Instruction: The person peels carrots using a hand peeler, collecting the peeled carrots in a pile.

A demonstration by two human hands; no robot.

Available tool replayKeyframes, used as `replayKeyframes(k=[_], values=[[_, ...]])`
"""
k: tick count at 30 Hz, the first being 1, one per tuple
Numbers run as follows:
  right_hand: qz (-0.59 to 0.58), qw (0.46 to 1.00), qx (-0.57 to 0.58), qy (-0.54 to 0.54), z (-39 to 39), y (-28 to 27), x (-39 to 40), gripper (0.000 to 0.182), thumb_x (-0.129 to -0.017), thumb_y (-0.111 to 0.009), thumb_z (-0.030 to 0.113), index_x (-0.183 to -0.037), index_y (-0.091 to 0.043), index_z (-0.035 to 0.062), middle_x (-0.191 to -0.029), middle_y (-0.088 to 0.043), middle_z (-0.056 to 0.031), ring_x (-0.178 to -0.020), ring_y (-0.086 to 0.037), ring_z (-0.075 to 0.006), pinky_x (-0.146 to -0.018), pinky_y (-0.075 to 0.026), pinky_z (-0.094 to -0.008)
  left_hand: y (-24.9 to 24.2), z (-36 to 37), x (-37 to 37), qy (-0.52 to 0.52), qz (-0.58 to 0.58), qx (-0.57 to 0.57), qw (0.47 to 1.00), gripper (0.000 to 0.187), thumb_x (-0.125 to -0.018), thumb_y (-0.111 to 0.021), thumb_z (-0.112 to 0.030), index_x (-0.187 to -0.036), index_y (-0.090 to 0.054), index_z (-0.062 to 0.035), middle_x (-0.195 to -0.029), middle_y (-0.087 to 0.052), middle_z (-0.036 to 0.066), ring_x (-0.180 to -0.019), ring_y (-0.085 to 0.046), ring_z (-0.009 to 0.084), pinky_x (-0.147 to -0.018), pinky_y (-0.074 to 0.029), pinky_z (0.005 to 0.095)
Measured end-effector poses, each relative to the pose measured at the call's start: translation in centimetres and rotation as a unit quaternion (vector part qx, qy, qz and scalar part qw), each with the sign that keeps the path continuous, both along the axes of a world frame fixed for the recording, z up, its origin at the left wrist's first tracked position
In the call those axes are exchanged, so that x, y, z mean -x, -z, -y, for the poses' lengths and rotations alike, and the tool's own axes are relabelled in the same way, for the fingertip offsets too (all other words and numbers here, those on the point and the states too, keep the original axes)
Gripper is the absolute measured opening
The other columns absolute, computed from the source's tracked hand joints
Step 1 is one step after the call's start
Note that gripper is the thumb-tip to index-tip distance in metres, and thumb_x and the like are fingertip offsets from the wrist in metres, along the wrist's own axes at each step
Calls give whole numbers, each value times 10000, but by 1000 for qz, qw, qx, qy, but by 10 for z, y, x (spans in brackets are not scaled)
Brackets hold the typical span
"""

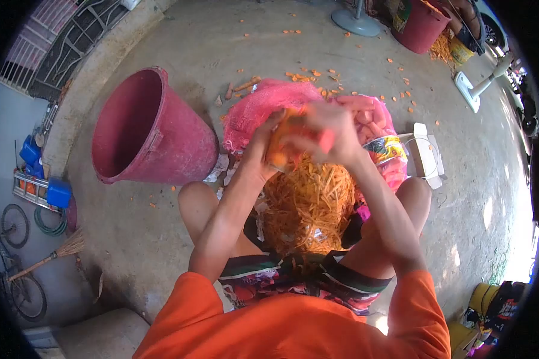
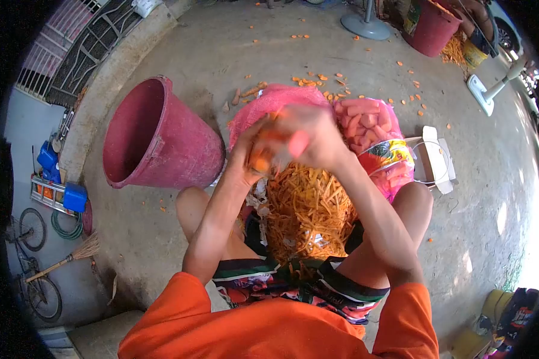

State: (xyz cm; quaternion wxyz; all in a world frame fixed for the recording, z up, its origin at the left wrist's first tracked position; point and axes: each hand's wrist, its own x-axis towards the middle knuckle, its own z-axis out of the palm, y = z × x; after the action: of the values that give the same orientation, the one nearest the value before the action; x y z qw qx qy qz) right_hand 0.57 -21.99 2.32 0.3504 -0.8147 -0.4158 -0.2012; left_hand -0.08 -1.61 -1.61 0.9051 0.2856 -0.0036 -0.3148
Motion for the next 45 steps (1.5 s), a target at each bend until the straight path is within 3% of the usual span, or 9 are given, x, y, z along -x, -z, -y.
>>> replayKeyframes(k=[7,10,15,17,21,24,29,39,45], values=[[-281,879,-366,122,10,19,-35,152,-896,-768,149,-960,-720,20,-779,-724,-80,-722,-684,-113,-646,-547,-297,-2,5,3,-76,-23,-79,994,357,-1036,-562,-344,-1267,-594,-74,-1086,-695,103,-870,-695,211,-629,-585,339],[91,993,-72,-16,-12,-15,9,142,-878,-762,117,-993,-727,41,-806,-740,-66,-768,-684,-99,-699,-558,-317,6,-2,-1,-78,3,-83,994,356,-1032,-569,-359,-1257,-607,-85,-1094,-693,100,-862,-694,196,-619,-584,338],[-149,928,-263,218,16,16,-47,131,-915,-748,128,-960,-733,6,-804,-736,-96,-709,-668,-92,-660,-539,-245,10,-4,1,-39,-37,-52,997,340,-1024,-584,-359,-1214,-631,-81,-1065,-703,62,-859,-686,146,-580,-575,340],[-255,895,-359,76,6,27,-33,137,-871,-782,120,-959,-737,25,-840,-734,-66,-740,-664,-99,-687,-535,-256,6,-3,1,-63,-44,-62,995,326,-1022,-592,-347,-1201,-629,-78,-1014,-692,55,-817,-676,163,-567,-565,331],[-20,998,-62,-2,-4,10,-5,143,-815,-817,103,-934,-758,50,-906,-738,-36,-831,-669,-110,-747,-533,-289,11,-5,-1,-40,-47,-19,998,339,-1018,-598,-344,-1192,-628,-54,-1001,-680,73,-813,-672,200,-617,-560,329],[-257,899,-321,152,9,15,-33,54,-904,-745,64,-926,-742,14,-834,-744,-30,-752,-653,-76,-700,-536,-257,8,-5,-1,-23,-42,-60,997,346,-1031,-574,-342,-1203,-629,-47,-1008,-694,63,-825,-680,200,-628,-570,318],[-19,996,-73,-37,-6,3,-2,196,-797,-821,138,-941,-747,28,-862,-735,-68,-804,-684,-139,-722,-549,-317,13,3,-2,-101,-51,-53,992,332,-1042,-551,-342,-1214,-628,-69,-1064,-702,54,-835,-678,177,-648,-583,330],[-24,997,-62,-31,-7,-1,7,280,-756,-843,191,-959,-742,27,-852,-691,-100,-797,-675,-182,-740,-512,-314,-9,2,7,-72,-50,-126,988,373,-1038,-549,-352,-1228,-628,-40,-961,-694,83,-786,-681,187,-603,-579,320],[-240,911,-312,127,23,12,-34,134,-833,-797,73,-938,-726,27,-890,-750,-66,-781,-689,-113,-719,-564,-312,12,3,4,-19,-35,-93,995,355,-997,-627,-376,-1214,-639,-96,-1034,-698,41,-844,-685,160,-630,-580,322]])
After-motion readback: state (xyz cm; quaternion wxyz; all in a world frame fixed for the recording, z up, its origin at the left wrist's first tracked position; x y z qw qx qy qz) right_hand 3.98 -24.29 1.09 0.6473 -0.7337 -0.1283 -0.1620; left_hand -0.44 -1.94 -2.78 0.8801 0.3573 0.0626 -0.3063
